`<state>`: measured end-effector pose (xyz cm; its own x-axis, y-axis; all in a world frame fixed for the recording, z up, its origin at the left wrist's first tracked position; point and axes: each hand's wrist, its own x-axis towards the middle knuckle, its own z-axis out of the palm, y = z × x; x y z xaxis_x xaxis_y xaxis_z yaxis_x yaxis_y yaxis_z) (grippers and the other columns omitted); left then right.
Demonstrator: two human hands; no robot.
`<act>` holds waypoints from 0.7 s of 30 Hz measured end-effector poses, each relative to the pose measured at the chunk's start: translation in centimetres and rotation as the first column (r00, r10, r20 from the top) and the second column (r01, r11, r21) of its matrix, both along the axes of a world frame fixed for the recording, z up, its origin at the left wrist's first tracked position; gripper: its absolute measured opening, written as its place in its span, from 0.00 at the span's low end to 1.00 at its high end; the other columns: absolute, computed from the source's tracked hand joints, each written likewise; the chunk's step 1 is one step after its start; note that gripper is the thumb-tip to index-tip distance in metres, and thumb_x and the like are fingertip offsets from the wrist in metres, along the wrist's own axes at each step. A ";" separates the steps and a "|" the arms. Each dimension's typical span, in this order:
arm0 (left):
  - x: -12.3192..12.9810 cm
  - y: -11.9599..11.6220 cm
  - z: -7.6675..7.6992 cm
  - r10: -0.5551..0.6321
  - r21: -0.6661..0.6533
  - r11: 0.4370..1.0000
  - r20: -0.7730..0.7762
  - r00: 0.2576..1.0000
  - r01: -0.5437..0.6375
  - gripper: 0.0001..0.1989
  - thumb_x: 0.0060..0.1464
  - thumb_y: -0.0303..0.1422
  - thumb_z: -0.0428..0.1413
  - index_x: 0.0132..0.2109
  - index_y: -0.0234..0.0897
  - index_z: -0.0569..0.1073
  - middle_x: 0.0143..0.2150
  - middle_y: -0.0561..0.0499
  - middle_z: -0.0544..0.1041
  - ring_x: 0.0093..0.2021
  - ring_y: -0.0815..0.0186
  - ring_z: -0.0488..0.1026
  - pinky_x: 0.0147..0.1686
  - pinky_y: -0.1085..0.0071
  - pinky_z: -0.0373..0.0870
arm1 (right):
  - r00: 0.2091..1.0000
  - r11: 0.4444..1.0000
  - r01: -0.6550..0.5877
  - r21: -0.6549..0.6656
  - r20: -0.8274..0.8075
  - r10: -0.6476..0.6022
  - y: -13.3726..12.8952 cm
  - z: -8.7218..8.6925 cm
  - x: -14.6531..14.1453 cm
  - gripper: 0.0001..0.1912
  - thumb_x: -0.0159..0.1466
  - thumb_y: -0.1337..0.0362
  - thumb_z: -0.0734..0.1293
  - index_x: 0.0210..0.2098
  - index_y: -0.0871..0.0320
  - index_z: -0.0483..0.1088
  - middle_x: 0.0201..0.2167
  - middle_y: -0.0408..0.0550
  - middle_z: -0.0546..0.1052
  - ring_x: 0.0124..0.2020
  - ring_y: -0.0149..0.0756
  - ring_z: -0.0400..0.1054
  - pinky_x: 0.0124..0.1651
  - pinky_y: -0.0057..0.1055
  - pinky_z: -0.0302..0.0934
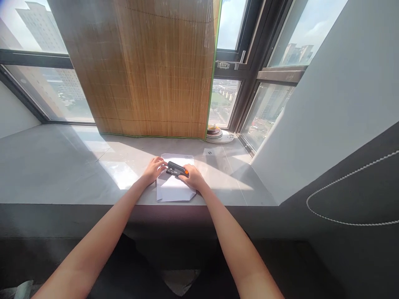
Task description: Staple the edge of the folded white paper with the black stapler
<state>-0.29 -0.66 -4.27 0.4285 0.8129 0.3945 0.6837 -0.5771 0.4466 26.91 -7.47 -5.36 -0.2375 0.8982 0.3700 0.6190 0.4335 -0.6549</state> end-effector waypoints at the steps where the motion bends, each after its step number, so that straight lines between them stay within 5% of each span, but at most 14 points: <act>1: 0.0 0.0 -0.1 0.005 -0.002 1.000 0.006 1.000 -0.005 0.07 0.69 0.30 0.60 0.47 0.43 0.84 0.54 0.44 0.74 0.54 0.54 0.70 0.61 0.53 0.72 | 1.000 1.000 0.000 0.000 0.004 0.000 0.0 0.0 0.0 0.12 0.67 0.55 0.73 0.45 0.53 0.73 0.44 0.47 0.77 0.45 0.42 0.68 0.51 0.37 0.63; 14: -0.7 -0.1 -0.2 0.108 -0.104 0.990 0.102 0.989 -0.098 0.09 0.66 0.29 0.60 0.45 0.45 0.85 0.46 0.45 0.76 0.52 0.53 0.76 0.59 0.51 0.72 | 0.999 0.999 0.027 -0.046 -0.030 -0.029 -0.5 0.8 0.2 0.10 0.66 0.56 0.73 0.43 0.54 0.76 0.42 0.46 0.79 0.44 0.42 0.71 0.49 0.37 0.64; 21: -0.9 -0.8 0.4 0.007 -0.056 0.998 0.193 0.981 0.004 0.09 0.63 0.28 0.61 0.48 0.43 0.83 0.44 0.48 0.82 0.45 0.59 0.78 0.52 0.59 0.75 | 0.960 0.987 0.158 -0.013 -0.231 -0.157 0.0 0.4 1.0 0.13 0.65 0.56 0.71 0.46 0.55 0.79 0.44 0.50 0.82 0.45 0.45 0.74 0.52 0.42 0.67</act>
